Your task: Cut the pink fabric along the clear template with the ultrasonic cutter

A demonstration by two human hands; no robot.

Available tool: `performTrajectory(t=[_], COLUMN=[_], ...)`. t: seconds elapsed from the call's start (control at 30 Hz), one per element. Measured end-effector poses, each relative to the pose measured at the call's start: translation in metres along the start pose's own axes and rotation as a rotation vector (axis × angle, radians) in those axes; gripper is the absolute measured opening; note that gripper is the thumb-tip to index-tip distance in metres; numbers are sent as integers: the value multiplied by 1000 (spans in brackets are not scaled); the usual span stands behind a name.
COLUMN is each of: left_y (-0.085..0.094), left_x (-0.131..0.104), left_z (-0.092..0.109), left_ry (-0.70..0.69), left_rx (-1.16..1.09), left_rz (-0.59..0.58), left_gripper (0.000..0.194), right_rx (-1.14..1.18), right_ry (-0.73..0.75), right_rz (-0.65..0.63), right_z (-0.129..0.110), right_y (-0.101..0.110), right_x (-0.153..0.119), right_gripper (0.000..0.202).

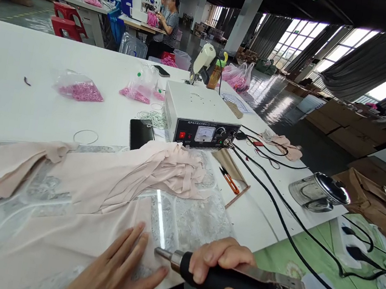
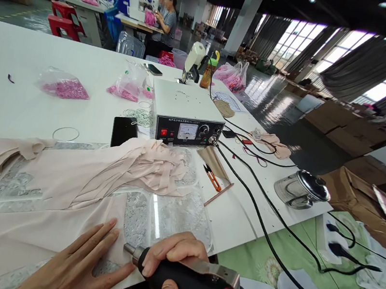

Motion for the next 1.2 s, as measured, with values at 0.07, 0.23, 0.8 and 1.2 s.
performTrajectory(t=[0.07, 0.23, 0.8, 1.2], left_y=[-1, -4, 12, -4], left_x=[-1, -1, 4, -1], left_z=[0, 0, -1, 0], left_ry=[14, 41, -39, -2], left_rx=[-6, -43, 70, -57], left_rz=[-8, 12, 73, 78], left_gripper=[109, 107, 89, 100], right_rx=[-5, 1, 17, 1], right_ry=[35, 64, 136, 94], right_rz=[21, 5, 18, -20], right_z=[0, 0, 3, 7], right_y=[-3, -9, -18, -17], right_x=[1, 6, 17, 14], right_gripper=[15, 15, 13, 11])
Point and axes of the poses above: each hand's wrist, its own x-axis towards the middle knuckle, its own y-axis out of the back of the hand, z = x × y, the point moved 4 cm from there along x, towards the middle knuckle, and after that the axes turned 12 degrees about y, right-handed, at the moved point
